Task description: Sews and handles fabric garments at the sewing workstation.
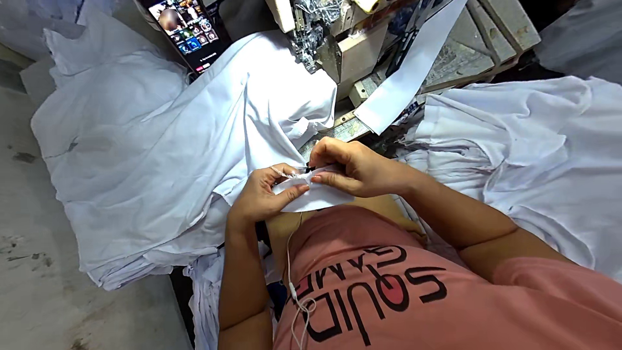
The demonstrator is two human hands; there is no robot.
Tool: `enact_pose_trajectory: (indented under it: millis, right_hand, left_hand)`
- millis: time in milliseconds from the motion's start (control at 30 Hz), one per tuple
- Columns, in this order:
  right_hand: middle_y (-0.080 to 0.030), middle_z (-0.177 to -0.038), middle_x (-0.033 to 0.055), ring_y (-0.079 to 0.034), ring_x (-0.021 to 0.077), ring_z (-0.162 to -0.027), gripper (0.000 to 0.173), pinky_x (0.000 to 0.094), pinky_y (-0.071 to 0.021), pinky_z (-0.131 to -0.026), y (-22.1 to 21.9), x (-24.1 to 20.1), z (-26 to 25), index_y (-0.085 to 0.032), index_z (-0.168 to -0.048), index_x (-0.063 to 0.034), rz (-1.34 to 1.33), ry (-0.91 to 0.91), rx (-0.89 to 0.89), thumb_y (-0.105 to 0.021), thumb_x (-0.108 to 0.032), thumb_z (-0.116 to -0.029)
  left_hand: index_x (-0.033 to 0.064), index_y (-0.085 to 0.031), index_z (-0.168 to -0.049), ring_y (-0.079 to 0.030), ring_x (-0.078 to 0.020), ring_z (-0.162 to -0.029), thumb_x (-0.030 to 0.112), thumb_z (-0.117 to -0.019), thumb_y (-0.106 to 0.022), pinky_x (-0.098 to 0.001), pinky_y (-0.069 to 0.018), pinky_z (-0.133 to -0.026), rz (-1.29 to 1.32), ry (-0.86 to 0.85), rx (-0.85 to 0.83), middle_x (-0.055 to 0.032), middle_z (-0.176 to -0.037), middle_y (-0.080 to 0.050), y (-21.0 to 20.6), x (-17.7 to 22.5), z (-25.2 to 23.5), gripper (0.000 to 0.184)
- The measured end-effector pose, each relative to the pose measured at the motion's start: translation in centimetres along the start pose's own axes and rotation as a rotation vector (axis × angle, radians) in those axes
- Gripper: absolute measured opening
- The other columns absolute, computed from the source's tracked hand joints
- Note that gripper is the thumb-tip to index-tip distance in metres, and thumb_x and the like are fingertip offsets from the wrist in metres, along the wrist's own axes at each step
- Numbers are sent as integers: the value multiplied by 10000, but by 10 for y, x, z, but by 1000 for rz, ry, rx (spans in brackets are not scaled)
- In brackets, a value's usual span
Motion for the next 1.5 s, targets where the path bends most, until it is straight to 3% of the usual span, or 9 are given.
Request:
enact_pose_trajectory:
  millis: [233,333,500,700,833,933,1267,1400,1500]
  right_hand:
    - [-621,-719,40,-565,50,-650,173,179,-460,-588,1,-5,6,-688,-842,-10,174,79,130,-655,-145,-946]
    - [-608,-694,28,-552,34,-595,116,171,-474,-552,2,-3,7,-668,-961,16,149,58,170,-654,-98,-941]
    - [-688,-743,83,-636,96,-638,135,244,-533,-604,-8,11,12,-719,-985,25,143,33,118,-602,-37,-964]
    - [-643,-709,62,-583,38,-602,145,183,-505,-582,17,26,12,-675,-989,52,66,-58,416,-564,-42,-987]
    - [-615,-958,112,-589,116,-921,142,228,-498,-831,58,36,-1,-712,-954,38,118,-18,771,-606,-57,-956]
    - [-573,-1047,125,-541,177,-1046,140,295,-456,-932,78,54,-10,-745,-939,-1,132,-39,887,-656,-109,-939]
    - [-584,-961,66,-566,29,-842,125,134,-476,-738,77,71,-11,-743,-970,7,-48,-129,796,-684,-101,-946]
    - [-638,-972,75,-604,18,-830,132,142,-512,-741,70,72,-5,-738,-977,18,-76,-155,775,-675,-95,-955]
    - [-685,-943,78,-607,0,-771,132,138,-508,-701,67,71,-4,-728,-961,36,-78,-149,763,-655,-74,-959]
  left_hand:
    - [35,-706,-1010,-662,40,-840,9,-918,-651,-158,-565,-797,-68,-50,-36,80,-924,-720,7,8,-2,110]
    - [1,-721,-1014,-681,30,-908,9,-920,-640,-171,-570,-864,-156,-113,-75,42,-965,-741,6,21,-8,124]
    - [86,-726,-942,-603,81,-693,266,-908,-695,-108,-499,-642,-516,-62,-236,70,-790,-692,6,37,-23,185]
    - [75,-711,-951,-612,-111,-657,198,-873,-725,-355,-512,-614,-816,4,-242,-18,-747,-660,35,61,-67,147]
    - [-39,-685,-915,-595,-268,-813,206,-936,-699,-447,-448,-772,-905,-179,51,-172,-839,-645,49,85,-110,246]
    - [-59,-669,-958,-592,-253,-963,152,-958,-675,-369,-443,-892,-813,-245,191,-201,-979,-644,54,74,-133,212]
    - [-33,-637,-1025,-583,-6,-754,140,-1010,-575,-152,-499,-684,-605,-142,138,-133,-1115,-610,57,33,-143,184]
    - [-15,-650,-992,-607,-15,-864,172,-1008,-582,-160,-499,-757,-635,-128,114,-152,-1220,-614,54,31,-139,200]
    - [-28,-675,-995,-594,-201,-1177,173,-999,-581,-332,-454,-998,-716,-96,103,-220,-1294,-617,52,32,-139,223]
Point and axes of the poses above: each hand's wrist, its own z-axis away from the middle knuckle, its own y-axis out of the back of the hand, x = y × z, the point moved 10 cm from there along -z, towards the middle knuckle
